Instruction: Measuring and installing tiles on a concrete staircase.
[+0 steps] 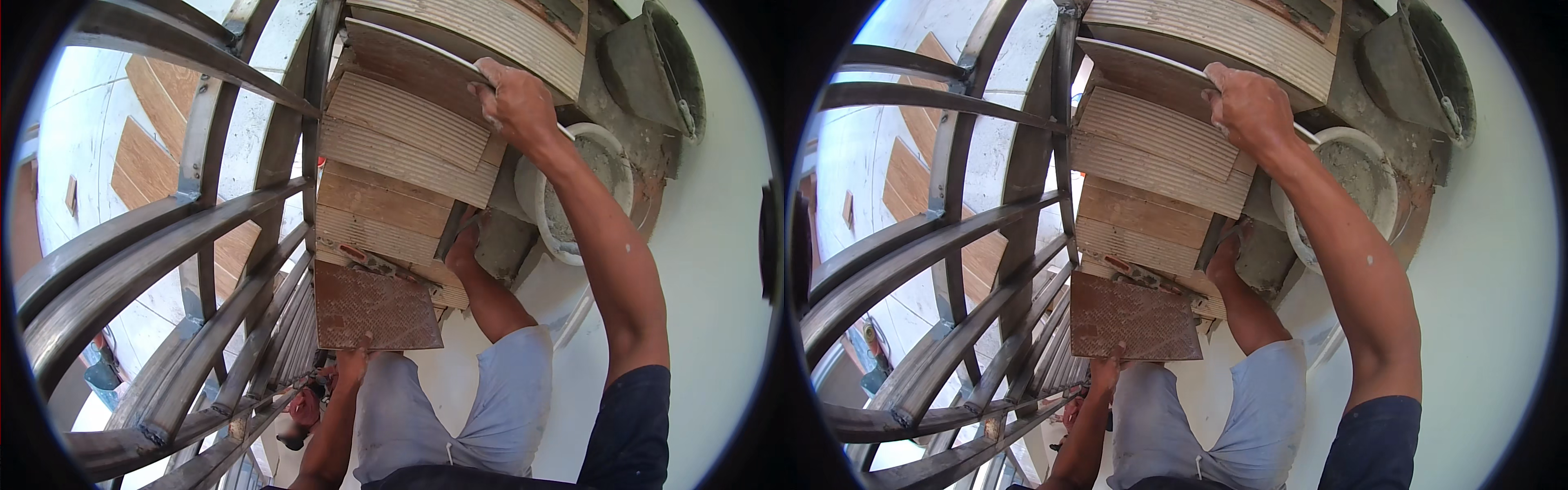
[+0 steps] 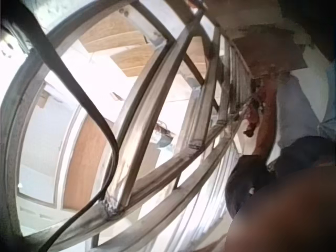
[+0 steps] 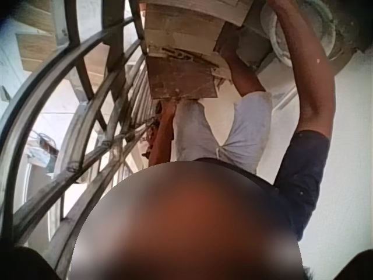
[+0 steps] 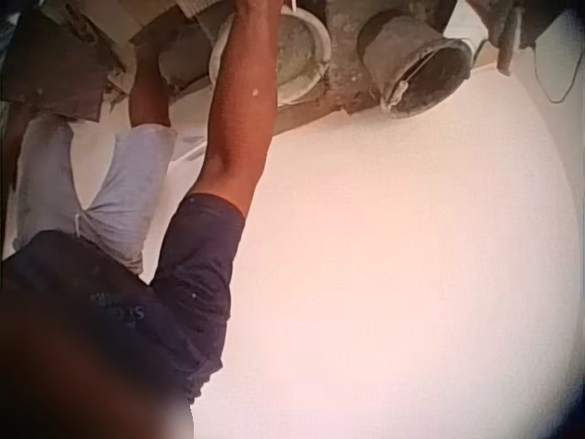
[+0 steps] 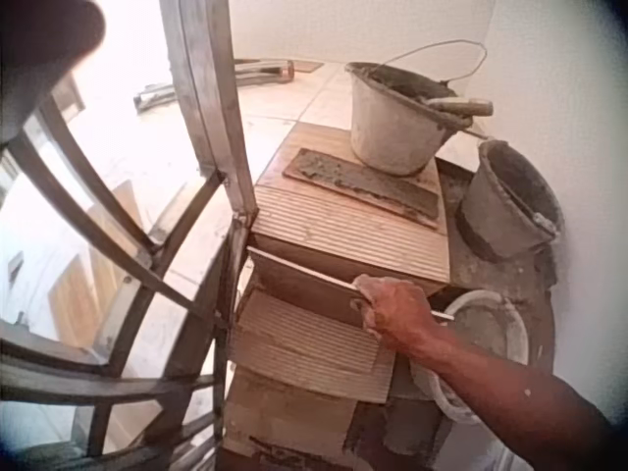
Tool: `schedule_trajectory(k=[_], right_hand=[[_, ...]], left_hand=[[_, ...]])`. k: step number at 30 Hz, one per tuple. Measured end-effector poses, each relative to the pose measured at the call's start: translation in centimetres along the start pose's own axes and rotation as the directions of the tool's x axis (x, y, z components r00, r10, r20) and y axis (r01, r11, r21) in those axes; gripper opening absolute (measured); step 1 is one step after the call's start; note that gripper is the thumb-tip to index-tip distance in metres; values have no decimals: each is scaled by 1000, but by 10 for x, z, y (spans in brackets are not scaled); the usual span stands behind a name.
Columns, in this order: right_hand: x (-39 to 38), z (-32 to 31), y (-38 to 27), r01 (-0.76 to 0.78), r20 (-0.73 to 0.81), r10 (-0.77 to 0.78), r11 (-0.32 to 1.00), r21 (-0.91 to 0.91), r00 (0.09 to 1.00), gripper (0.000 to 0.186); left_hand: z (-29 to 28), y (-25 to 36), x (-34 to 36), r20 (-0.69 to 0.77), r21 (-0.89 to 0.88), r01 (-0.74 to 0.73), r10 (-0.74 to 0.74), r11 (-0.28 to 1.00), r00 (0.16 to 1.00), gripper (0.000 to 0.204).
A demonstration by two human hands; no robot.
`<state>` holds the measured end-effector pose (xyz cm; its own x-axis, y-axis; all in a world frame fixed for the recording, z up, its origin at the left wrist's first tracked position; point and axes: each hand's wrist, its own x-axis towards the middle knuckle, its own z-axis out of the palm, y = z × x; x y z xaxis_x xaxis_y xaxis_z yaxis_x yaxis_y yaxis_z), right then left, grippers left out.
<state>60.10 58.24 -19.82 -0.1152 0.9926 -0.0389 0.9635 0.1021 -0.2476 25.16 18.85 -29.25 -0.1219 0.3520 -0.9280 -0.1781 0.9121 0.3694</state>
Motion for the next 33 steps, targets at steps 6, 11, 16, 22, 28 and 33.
schedule_trajectory(k=[6, 11, 16, 22, 28, 33], right_hand=[[10, 27, 24, 72, -148, -75, 997, -29, 986, 22], [12, 34, 39, 128, -284, -137, 990, -50, 949, 24], [7, 24, 30, 130, -396, -228, 957, -258, 889, 23], [13, 24, 33, 63, -464, -205, 951, -303, 862, 18], [13, 24, 28, 12, -455, -147, 958, -286, 878, 17], [13, 22, 21, -8, -454, -123, 961, -275, 882, 16]], left_hand=[[-10, -13, 11, -31, 15, 43, -42, 999, 999, 57], [-13, -13, 16, -55, 0, 40, -40, 999, 998, 57], [-11, -2, 14, -69, 2, 23, -22, 1000, 997, 56], [-19, -9, 19, -56, 0, 4, -4, 1000, 998, 56], [-19, -12, 23, -35, -4, 9, -10, 1000, 999, 59], [-24, -19, 25, -17, -2, 1, -1, 1000, 1000, 60]])
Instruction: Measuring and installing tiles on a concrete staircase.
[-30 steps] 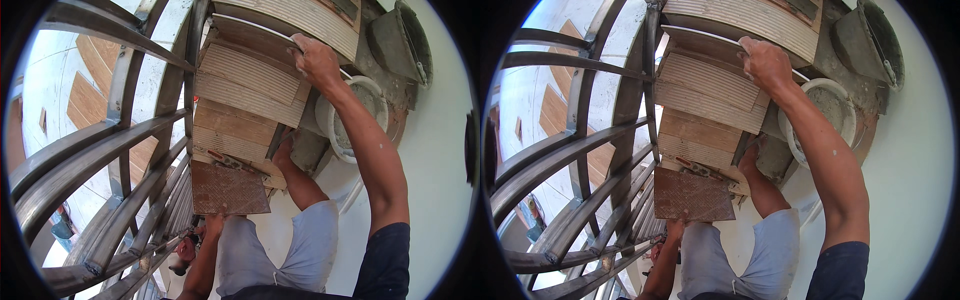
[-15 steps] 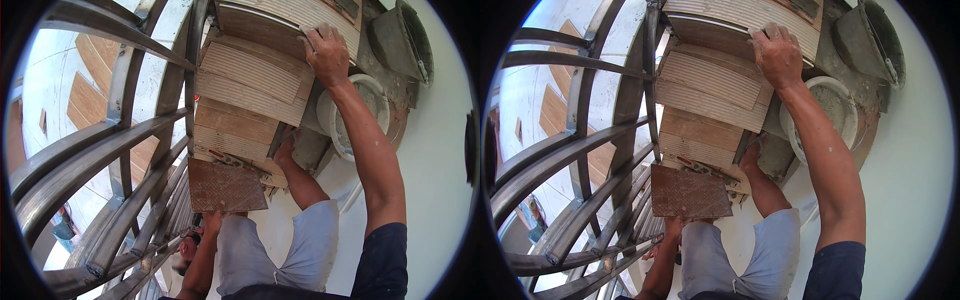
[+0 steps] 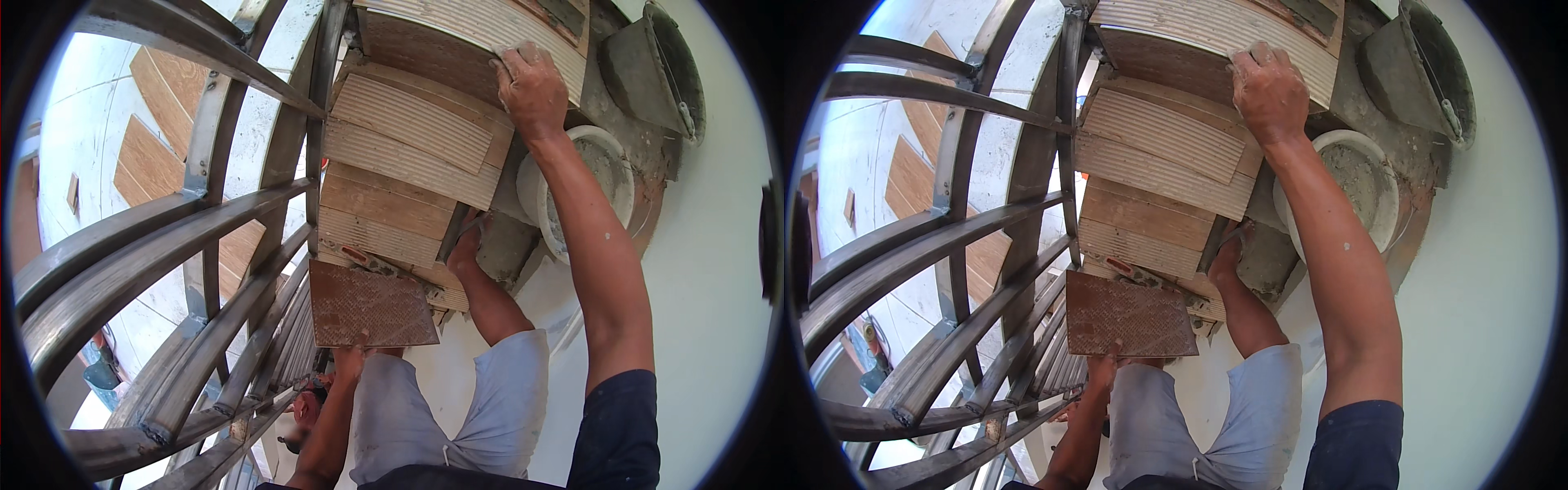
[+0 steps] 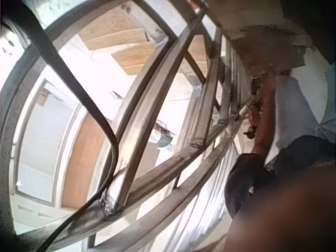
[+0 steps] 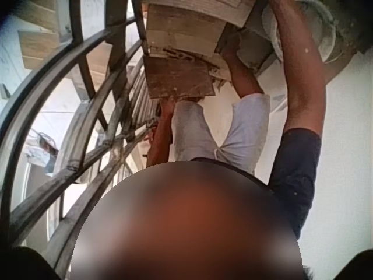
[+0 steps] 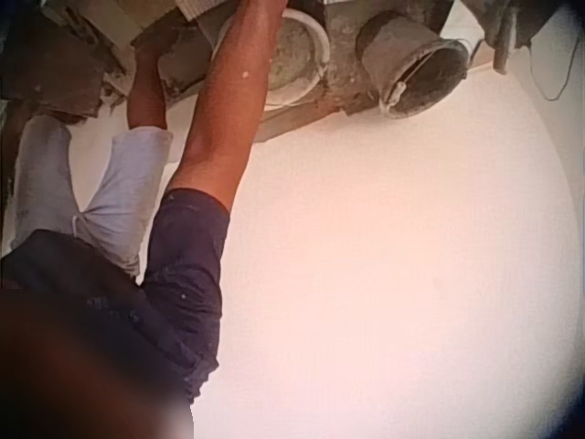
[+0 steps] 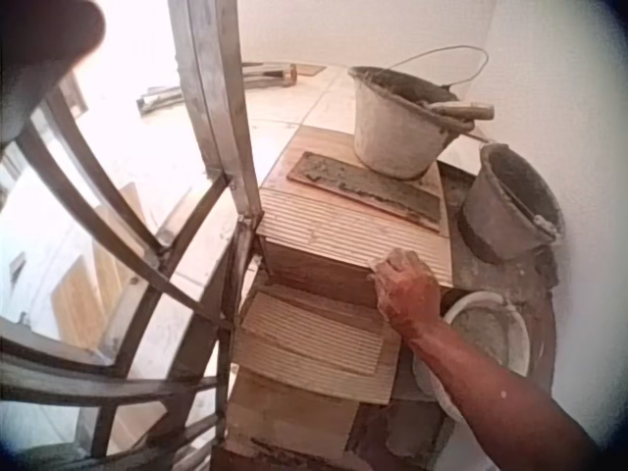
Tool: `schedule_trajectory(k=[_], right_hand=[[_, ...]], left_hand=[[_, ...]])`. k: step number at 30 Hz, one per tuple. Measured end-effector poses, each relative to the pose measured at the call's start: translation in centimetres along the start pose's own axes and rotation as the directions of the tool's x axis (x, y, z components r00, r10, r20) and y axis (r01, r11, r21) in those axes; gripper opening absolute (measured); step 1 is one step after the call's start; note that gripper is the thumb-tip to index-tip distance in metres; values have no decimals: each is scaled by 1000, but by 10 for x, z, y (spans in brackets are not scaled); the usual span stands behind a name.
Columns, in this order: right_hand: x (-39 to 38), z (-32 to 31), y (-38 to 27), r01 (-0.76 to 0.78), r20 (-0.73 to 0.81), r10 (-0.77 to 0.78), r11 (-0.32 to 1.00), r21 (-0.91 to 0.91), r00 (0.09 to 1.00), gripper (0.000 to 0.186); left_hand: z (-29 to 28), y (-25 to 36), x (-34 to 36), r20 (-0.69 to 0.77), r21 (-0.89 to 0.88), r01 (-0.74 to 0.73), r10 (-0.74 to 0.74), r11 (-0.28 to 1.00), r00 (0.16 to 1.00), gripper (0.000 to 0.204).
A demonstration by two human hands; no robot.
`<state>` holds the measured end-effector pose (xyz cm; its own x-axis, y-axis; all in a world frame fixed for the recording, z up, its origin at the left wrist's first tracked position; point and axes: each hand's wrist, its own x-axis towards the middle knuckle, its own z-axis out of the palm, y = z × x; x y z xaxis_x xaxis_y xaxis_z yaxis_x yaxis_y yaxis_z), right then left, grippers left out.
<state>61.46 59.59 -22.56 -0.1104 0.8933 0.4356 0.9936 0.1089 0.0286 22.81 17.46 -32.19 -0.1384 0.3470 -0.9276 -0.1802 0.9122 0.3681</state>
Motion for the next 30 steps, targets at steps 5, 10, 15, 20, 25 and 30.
schedule_trajectory(k=[5, 10, 15, 20, 25, 30], right_hand=[[-15, 7, -1, 66, -86, -61, 996, 58, 994, 17], [-29, 10, 0, 18, 62, -27, 990, 136, 998, 19], [-3, -2, 8, -68, 305, 23, 988, 137, 952, 21], [11, 3, 14, -142, 503, 29, 972, 188, 864, 12], [12, 6, 27, -217, 601, -15, 925, 311, 799, 14], [22, 0, 27, -287, 657, -49, 874, 393, 753, 18]], left_hand=[[6, 7, -6, -12, -9, 12, -12, 1000, 1000, 59], [15, 22, -11, -17, -7, 13, -13, 1000, 1000, 57], [27, 33, -21, -34, -12, -38, 37, 999, 999, 54], [44, 53, -53, -164, 81, -81, 94, 993, 982, 52], [108, 115, -138, -259, 195, -22, 73, 981, 963, 54], [130, 135, -212, -279, 394, -247, 371, 885, 886, 56]])
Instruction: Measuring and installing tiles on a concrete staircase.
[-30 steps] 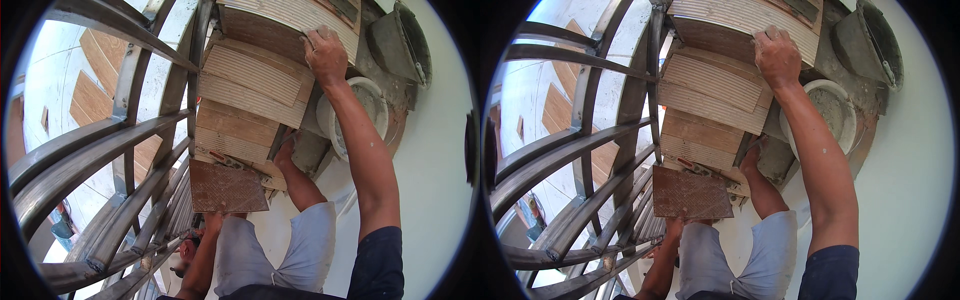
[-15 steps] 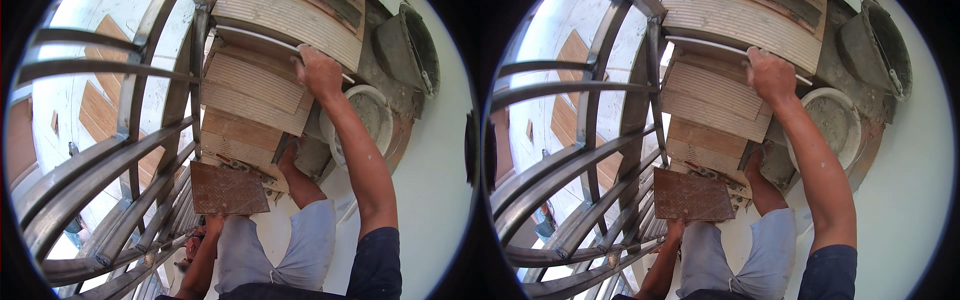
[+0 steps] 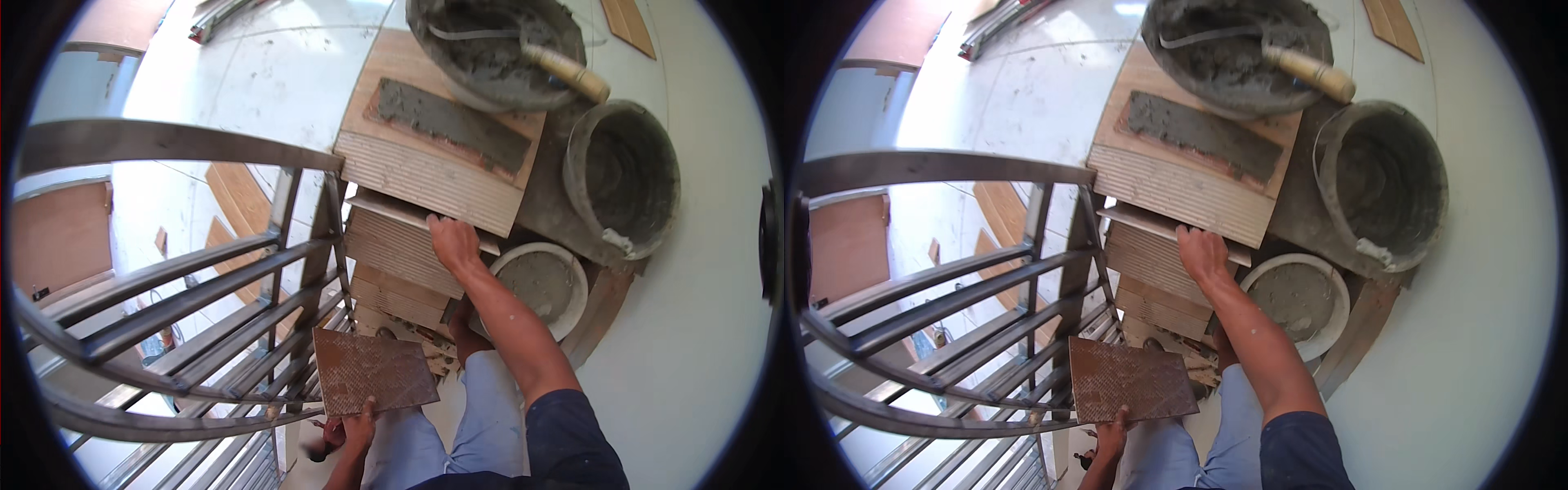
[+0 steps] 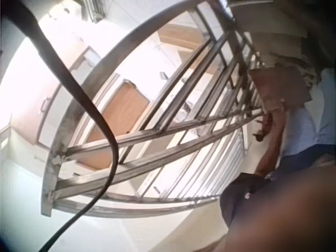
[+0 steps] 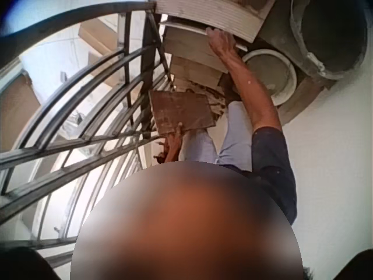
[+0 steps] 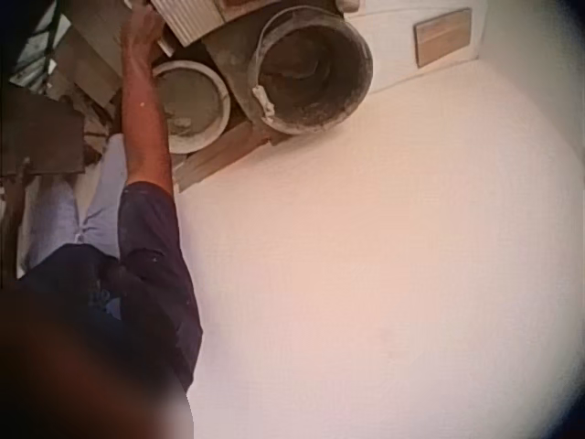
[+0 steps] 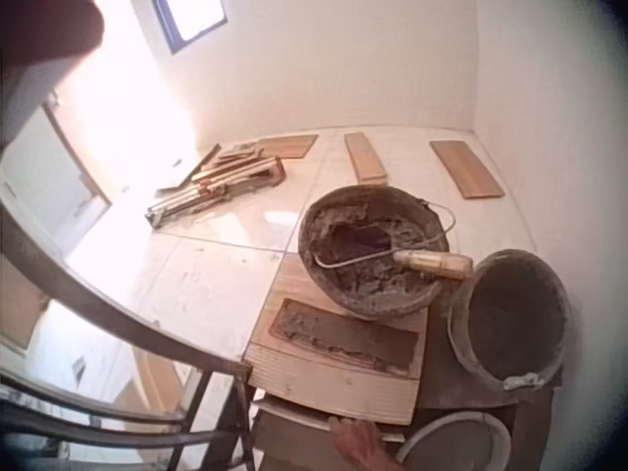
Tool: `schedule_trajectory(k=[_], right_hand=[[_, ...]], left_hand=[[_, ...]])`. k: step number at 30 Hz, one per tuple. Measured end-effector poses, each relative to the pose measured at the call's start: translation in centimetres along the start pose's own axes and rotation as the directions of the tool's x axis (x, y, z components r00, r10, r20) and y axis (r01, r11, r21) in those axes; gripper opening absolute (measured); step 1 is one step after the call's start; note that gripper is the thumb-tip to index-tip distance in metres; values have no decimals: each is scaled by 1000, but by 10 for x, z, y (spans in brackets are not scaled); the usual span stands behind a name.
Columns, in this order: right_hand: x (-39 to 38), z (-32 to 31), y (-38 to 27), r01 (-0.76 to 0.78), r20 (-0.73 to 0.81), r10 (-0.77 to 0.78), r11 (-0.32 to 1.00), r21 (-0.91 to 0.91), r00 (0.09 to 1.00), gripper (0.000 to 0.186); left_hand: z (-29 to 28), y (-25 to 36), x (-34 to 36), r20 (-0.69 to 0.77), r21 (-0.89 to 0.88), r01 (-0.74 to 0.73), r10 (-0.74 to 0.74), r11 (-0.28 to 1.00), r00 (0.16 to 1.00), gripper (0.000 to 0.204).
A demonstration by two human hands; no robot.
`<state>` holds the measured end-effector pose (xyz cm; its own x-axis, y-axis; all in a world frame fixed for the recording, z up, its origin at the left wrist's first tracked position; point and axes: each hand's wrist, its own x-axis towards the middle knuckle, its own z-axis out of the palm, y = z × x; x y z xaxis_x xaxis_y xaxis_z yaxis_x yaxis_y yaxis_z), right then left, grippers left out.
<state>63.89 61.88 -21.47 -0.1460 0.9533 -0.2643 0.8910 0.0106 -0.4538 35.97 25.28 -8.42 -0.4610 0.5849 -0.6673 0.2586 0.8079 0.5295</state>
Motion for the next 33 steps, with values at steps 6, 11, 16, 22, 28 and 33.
schedule_trajectory(k=[6, 11, 16, 22, 28, 33], right_hand=[[-25, -30, 6, 36, -95, -17, 978, 205, 995, 22], [-74, -100, -23, 37, -149, 19, 930, 365, 989, 32], [-106, -140, -26, -3, -204, 112, 882, 471, 972, 29], [-140, -212, -66, -186, -175, 331, 812, 553, 927, 29], [-181, -300, -113, -431, -109, 634, 632, 644, 766, 38], [-227, -330, -124, -434, -303, 744, 616, 658, 596, 44]], left_hand=[[-1, 127, -58, 65, -169, 169, -160, 971, 985, 56], [-26, 156, -70, 38, -144, 10, -5, 990, 999, 55], [-53, 259, -80, 122, -220, 213, -190, 952, 974, 53], [-101, 249, -59, 182, 413, -225, 162, 883, 970, 50], [-140, 390, -52, 386, 121, -438, 364, 891, 848, 39], [-149, 493, -71, 454, 67, -742, 642, 667, 618, 35]])
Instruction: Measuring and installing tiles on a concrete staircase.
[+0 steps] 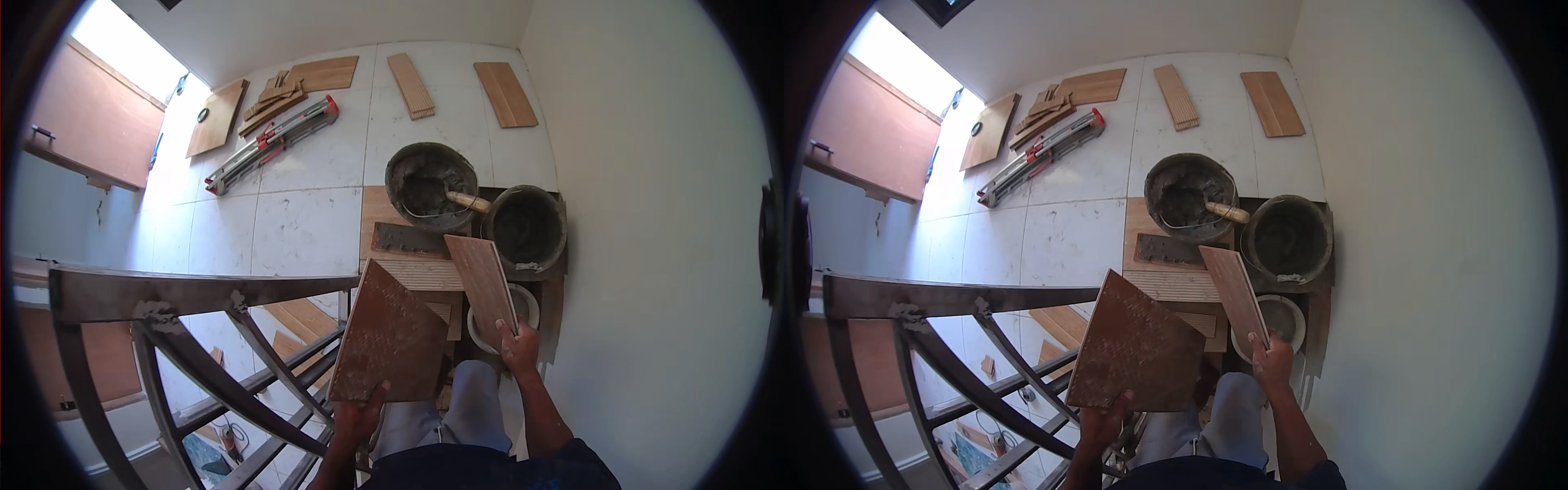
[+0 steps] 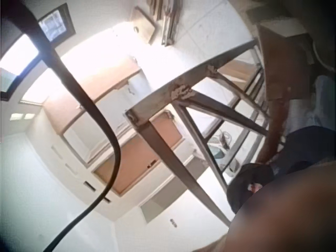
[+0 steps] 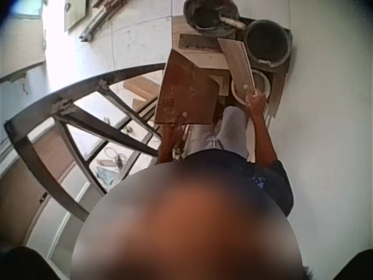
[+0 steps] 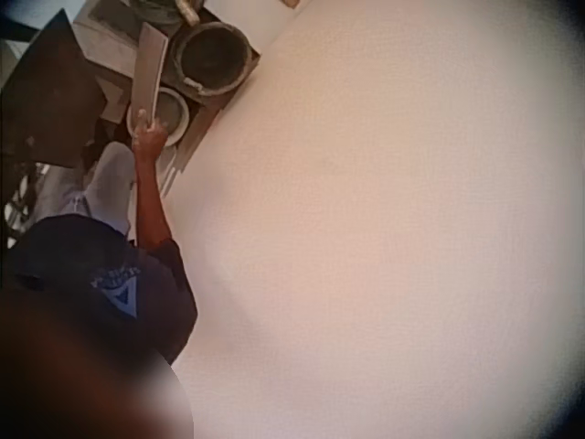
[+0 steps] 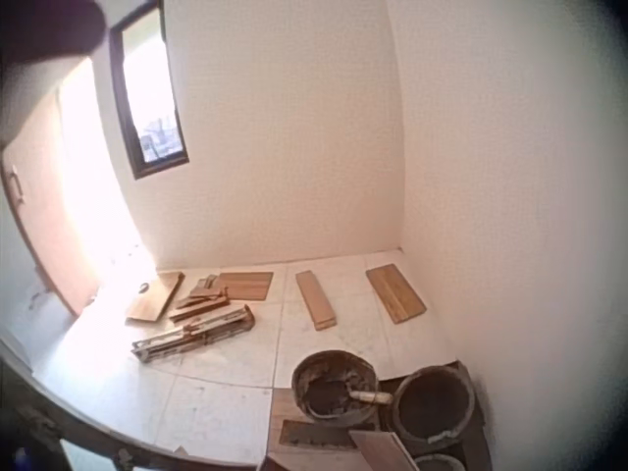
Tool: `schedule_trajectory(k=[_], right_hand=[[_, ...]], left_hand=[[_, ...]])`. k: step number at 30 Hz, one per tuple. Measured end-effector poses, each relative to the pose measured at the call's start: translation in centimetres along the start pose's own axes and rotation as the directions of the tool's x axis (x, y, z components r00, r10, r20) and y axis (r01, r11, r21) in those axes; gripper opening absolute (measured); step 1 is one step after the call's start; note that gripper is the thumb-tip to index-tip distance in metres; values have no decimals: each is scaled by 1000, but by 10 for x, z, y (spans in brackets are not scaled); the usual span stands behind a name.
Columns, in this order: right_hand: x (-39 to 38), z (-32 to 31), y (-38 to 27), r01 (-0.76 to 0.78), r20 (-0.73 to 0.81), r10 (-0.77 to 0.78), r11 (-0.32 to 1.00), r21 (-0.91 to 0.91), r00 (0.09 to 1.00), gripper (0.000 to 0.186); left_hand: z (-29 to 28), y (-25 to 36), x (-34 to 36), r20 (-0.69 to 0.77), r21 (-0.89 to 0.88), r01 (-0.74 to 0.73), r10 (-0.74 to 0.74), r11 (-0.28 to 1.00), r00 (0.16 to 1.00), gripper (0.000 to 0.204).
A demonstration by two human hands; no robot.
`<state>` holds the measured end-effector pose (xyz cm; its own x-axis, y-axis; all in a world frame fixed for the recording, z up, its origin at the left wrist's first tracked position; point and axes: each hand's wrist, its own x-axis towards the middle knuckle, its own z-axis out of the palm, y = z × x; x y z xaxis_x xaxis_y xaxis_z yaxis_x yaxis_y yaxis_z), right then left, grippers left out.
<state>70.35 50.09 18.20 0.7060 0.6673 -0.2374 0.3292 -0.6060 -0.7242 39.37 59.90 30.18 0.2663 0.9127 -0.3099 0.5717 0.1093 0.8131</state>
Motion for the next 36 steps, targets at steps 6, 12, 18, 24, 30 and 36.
schedule_trajectory(k=[6, 12, 18, 24, 30, 36], right_hand=[[-41, -49, 18, 5, -174, -37, 984, -179, 984, 42], [-86, -92, 13, -239, -164, 225, 968, -74, 960, 38], [-94, -85, 42, -122, -229, 66, 963, -242, 971, 41], [-49, -81, 65, -232, -88, 218, 952, -199, 972, 42], [38, -111, 21, -87, 108, 117, 965, -247, 987, 34], [113, -211, -90, -58, 308, 173, 935, -349, 935, 33]], left_hand=[[-47, 79, 50, 23, -186, -222, 230, 957, 973, 41], [-65, 147, 80, -202, -352, -320, 263, 880, 943, 24], [-57, 153, 119, -306, -403, -375, 263, 835, 915, 21], [-23, 152, 177, -409, -183, -389, 290, 903, 865, 23], [-24, 203, 250, -427, -145, -270, 186, 952, 885, 23], [-86, 345, 288, -472, -97, -147, 85, 984, 878, 24]])
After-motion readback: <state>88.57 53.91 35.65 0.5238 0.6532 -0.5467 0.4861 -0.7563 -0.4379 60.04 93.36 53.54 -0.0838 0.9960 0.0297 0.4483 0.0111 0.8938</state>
